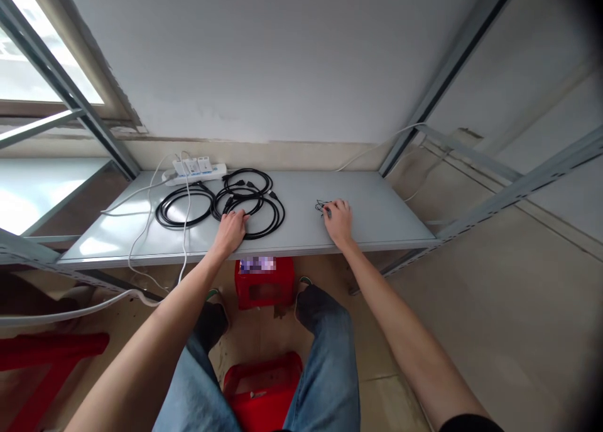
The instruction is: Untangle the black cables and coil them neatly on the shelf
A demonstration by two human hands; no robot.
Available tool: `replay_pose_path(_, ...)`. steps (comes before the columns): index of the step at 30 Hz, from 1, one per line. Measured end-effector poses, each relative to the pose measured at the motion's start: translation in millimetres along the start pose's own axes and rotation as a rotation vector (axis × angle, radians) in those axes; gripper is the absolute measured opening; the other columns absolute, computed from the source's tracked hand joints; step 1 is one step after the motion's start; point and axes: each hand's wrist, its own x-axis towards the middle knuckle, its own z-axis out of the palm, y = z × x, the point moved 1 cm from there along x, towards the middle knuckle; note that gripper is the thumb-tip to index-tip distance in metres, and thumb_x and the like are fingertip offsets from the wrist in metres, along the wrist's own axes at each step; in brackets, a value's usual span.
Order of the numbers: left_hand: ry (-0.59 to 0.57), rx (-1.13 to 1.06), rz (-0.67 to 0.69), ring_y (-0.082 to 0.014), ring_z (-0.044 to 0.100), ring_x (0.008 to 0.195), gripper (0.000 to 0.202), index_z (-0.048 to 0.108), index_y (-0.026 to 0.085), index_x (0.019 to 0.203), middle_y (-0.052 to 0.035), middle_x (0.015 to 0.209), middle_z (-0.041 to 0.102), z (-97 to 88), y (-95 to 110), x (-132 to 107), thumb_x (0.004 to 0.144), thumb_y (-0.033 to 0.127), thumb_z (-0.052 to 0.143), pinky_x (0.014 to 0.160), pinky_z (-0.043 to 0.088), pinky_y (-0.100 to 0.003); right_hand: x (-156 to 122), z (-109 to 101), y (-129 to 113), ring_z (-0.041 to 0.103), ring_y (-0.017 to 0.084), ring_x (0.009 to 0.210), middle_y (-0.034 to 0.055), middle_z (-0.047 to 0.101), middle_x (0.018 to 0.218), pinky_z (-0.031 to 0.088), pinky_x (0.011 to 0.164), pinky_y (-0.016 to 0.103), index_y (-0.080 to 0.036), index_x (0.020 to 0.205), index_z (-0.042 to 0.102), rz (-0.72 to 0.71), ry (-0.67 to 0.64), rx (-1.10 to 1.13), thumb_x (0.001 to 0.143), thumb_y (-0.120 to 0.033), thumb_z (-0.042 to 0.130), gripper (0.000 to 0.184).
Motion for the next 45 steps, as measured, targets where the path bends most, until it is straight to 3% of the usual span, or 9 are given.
replay_pose_path(6, 0.067, 0.009, 0.019, -0.0354, 0.065, 0.113, 0.033, 0.06, 0.023, 0.1, -0.0172, 0.104, 0.074, -4.9, 2, -6, 0.114, 0.033, 0.032, 0.102, 0.045, -0.046, 0, -4, 1, 0.054, 0.034, 0.118, 0.0179, 0.064, 0.122, 0.042, 0.1, 0.046, -0.017, 0.117, 0.074, 0.059, 0.045, -0.006, 0.107, -0.025, 0.051, 0.027)
replay_pose_path(11, 0.271, -0.081, -0.052, -0.0314, 0.063, 0.108, 0.033, 0.057, 0.024, 0.098, -0.0139, 0.102, 0.071, -30.2, 9, 4, 0.115, 0.032, 0.03, 0.099, 0.045, -0.042, -1, -8, 0, 0.055, 0.033, 0.118, 0.0182, 0.065, 0.12, 0.042, 0.099, 0.044, -0.017, 0.113, 0.071, 0.124, 0.052, -0.022, 0.105, -0.017, 0.042, 0.031)
replay_pose_path(18, 0.417, -0.169, 0.079, -0.0298, 0.061, 0.11, 0.035, 0.058, 0.022, 0.101, -0.0131, 0.106, 0.069, -69.6, 84, 77, 0.118, 0.035, 0.03, 0.101, 0.042, -0.04, 6, 3, 5, 0.056, 0.033, 0.116, 0.0176, 0.065, 0.12, 0.042, 0.095, 0.044, -0.017, 0.116, 0.067, 0.2, 0.067, -0.052, 0.1, -0.011, 0.042, 0.03)
replay_pose_path(22, 0.328, -0.142, 0.277, -0.0312, 0.061, 0.11, 0.038, 0.061, 0.02, 0.105, -0.0146, 0.106, 0.07, -47.3, 134, 114, 0.118, 0.035, 0.029, 0.1, 0.04, -0.041, 7, 7, 5, 0.056, 0.034, 0.118, 0.0182, 0.065, 0.123, 0.041, 0.095, 0.043, -0.017, 0.121, 0.063, 0.204, 0.051, -0.113, 0.1, -0.01, 0.043, 0.029)
replay_pose_path(27, 0.094, -0.015, 0.51, -0.0347, 0.062, 0.113, 0.039, 0.065, 0.017, 0.112, -0.0183, 0.109, 0.074, 12.3, 163, 128, 0.118, 0.035, 0.031, 0.1, 0.041, -0.044, 8, 6, 2, 0.057, 0.034, 0.12, 0.0192, 0.066, 0.125, 0.041, 0.097, 0.042, -0.015, 0.129, 0.059, 0.201, 0.005, -0.191, 0.101, -0.007, 0.045, 0.032)
replay_pose_path(31, -0.07, 0.045, 0.532, -0.0344, 0.065, 0.114, 0.036, 0.067, 0.016, 0.114, -0.0192, 0.109, 0.076, 52.6, 164, 129, 0.117, 0.032, 0.035, 0.102, 0.043, -0.044, 9, 7, 0, 0.056, 0.035, 0.123, 0.0196, 0.066, 0.128, 0.04, 0.1, 0.043, -0.015, 0.131, 0.059, 0.143, -0.044, -0.223, 0.096, -0.001, 0.046, 0.04)
replay_pose_path(35, -0.142, 0.02, 0.407, -0.0338, 0.066, 0.116, 0.037, 0.071, 0.012, 0.117, -0.0206, 0.111, 0.075, 66.5, 159, 139, 0.116, 0.029, 0.038, 0.099, 0.047, -0.043, 8, 8, -2, 0.055, 0.035, 0.122, 0.0197, 0.066, 0.128, 0.039, 0.101, 0.042, -0.014, 0.13, 0.059, 0.12, -0.077, -0.239, 0.094, 0.001, 0.045, 0.041)
replay_pose_path(40, -0.062, -0.035, 0.375, -0.0365, 0.06, 0.132, 0.036, 0.071, 0.012, 0.132, -0.0219, 0.137, 0.066, 45.1, 138, 140, 0.111, 0.034, 0.053, 0.109, 0.049, -0.046, 9, 10, 0, 0.052, 0.033, 0.12, 0.0198, 0.065, 0.126, 0.036, 0.1, 0.041, -0.013, 0.13, 0.059, 0.117, -0.066, -0.225, 0.098, -0.001, 0.044, 0.038)
replay_pose_path(45, 0.077, -0.136, 0.321, -0.0346, 0.063, 0.129, 0.045, 0.065, 0.014, 0.146, -0.0198, 0.137, 0.066, 7.6, 72, 96, 0.108, 0.02, 0.044, 0.113, 0.051, -0.05, 15, 1, -5, 0.049, 0.034, 0.119, 0.022, 0.063, 0.127, 0.035, 0.1, 0.043, -0.01, 0.131, 0.059, 0.141, -0.078, -0.183, 0.098, -0.004, 0.042, 0.038)
